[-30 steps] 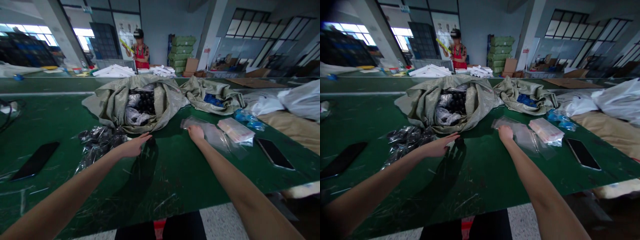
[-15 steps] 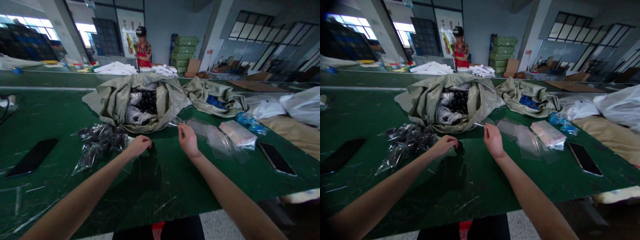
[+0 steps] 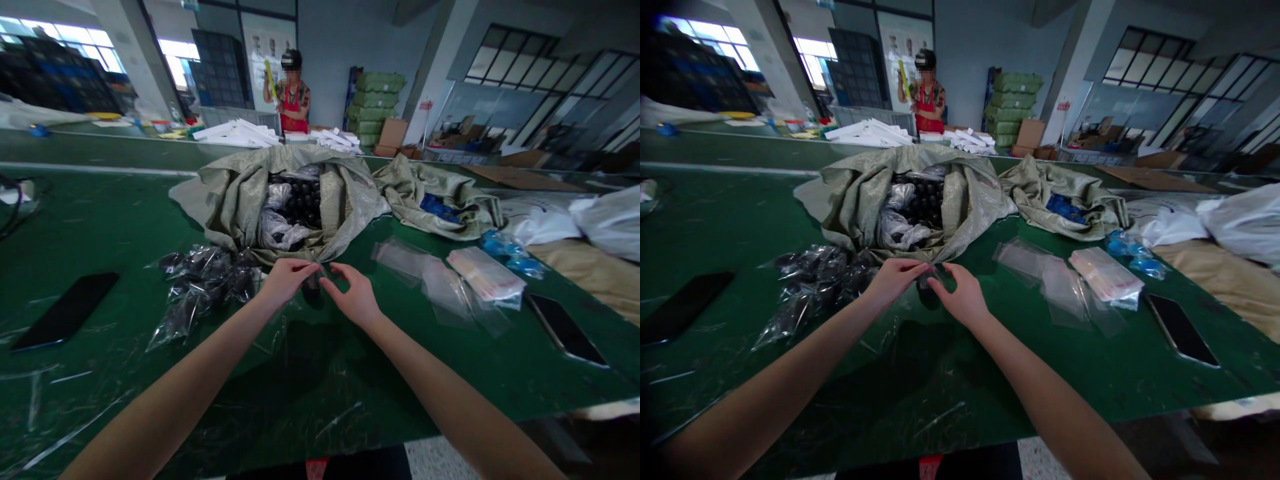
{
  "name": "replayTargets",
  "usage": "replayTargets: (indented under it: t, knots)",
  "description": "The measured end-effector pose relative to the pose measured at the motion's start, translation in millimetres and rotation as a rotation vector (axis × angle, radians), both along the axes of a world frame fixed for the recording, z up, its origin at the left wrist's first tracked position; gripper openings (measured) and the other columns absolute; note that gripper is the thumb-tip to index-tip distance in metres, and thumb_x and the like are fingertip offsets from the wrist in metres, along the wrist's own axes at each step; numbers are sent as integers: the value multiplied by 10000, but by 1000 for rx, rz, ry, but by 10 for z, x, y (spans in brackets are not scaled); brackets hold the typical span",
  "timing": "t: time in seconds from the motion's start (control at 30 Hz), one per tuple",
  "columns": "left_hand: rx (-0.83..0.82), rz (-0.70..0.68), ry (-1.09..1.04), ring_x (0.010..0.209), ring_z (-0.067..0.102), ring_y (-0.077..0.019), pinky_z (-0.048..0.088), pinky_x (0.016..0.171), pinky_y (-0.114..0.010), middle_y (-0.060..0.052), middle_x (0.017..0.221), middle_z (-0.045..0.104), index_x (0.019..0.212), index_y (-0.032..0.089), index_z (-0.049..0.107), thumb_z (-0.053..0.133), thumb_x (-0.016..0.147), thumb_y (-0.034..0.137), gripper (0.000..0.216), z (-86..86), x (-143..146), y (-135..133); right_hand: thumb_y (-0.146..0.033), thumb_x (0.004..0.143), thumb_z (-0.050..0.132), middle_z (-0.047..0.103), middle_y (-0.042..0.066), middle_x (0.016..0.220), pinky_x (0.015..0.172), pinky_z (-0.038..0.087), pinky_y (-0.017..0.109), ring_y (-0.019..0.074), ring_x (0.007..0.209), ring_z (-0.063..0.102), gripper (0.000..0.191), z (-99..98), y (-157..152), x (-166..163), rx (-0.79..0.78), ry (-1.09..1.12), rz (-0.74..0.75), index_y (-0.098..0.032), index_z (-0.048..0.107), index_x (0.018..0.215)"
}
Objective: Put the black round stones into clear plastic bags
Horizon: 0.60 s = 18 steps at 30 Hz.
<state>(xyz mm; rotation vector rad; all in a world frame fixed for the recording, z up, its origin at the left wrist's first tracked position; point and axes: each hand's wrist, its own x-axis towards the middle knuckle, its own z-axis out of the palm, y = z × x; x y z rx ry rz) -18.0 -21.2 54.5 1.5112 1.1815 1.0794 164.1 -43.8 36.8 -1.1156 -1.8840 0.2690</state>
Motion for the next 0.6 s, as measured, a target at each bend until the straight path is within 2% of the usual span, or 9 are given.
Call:
replayTargets:
  t: [0.07, 0.13, 0.23, 0.33, 0.4, 0.5, 0.6]
  knots:
    - [107, -48, 127, 790, 654, -179, 466, 706, -260, -45, 873, 758, 890, 160, 780, 616, 818, 425, 320, 111, 18, 17, -354, 802, 695, 725, 110, 1045, 830, 569, 357, 217, 933, 694, 359, 123, 45, -86, -133, 97, -1, -161, 657, 1101]
    - [203, -35, 279, 755, 645, -178, 461, 697, -269, -36, 836, 753, 884, 156, 777, 568, 851, 406, 328, 248, 41, 25, -288, 812, 663, 739, 79, 983, 809, 571, 335, 195, 871, 703, 247, 231, 105, -148, -185, 159, 3, -174, 676, 1031]
    - [322, 66, 434, 718, 636, -173, 459, 693, -281, -26, 822, 751, 871, 173, 770, 555, 861, 374, 294, 434, 77, 28, -217, 831, 597, 742, 61, 909, 785, 572, 327, 185, 810, 705, 142, 347, 196, -212, -155, 226, -62, -182, 681, 941]
    - [398, 116, 465, 765, 647, -177, 471, 723, -282, -32, 899, 755, 896, 188, 756, 564, 856, 332, 243, 536, 88, 51, -200, 832, 574, 740, 62, 880, 782, 574, 339, 191, 788, 705, 134, 436, 277, -269, -116, 226, -93, -184, 675, 918]
    - [414, 139, 458, 763, 643, -174, 475, 714, -276, -39, 903, 747, 893, 180, 742, 551, 857, 301, 229, 566, 65, 82, -185, 821, 579, 741, 67, 938, 797, 577, 327, 187, 835, 711, 174, 503, 339, -305, -145, 265, 11, -182, 668, 970]
    - [393, 155, 425, 674, 617, -153, 471, 653, -264, -37, 865, 732, 904, 169, 723, 519, 871, 303, 246, 592, -10, 136, -218, 827, 598, 740, 68, 1037, 828, 581, 316, 182, 926, 714, 235, 608, 455, -349, -288, 404, 231, -187, 653, 1054]
    - [437, 74, 434, 673, 618, -144, 463, 643, -252, -25, 861, 729, 900, 179, 718, 524, 873, 291, 225, 618, -91, 178, -294, 821, 645, 756, 67, 991, 826, 586, 342, 201, 916, 724, 252, 658, 580, -378, -380, 470, 226, -186, 657, 1048]
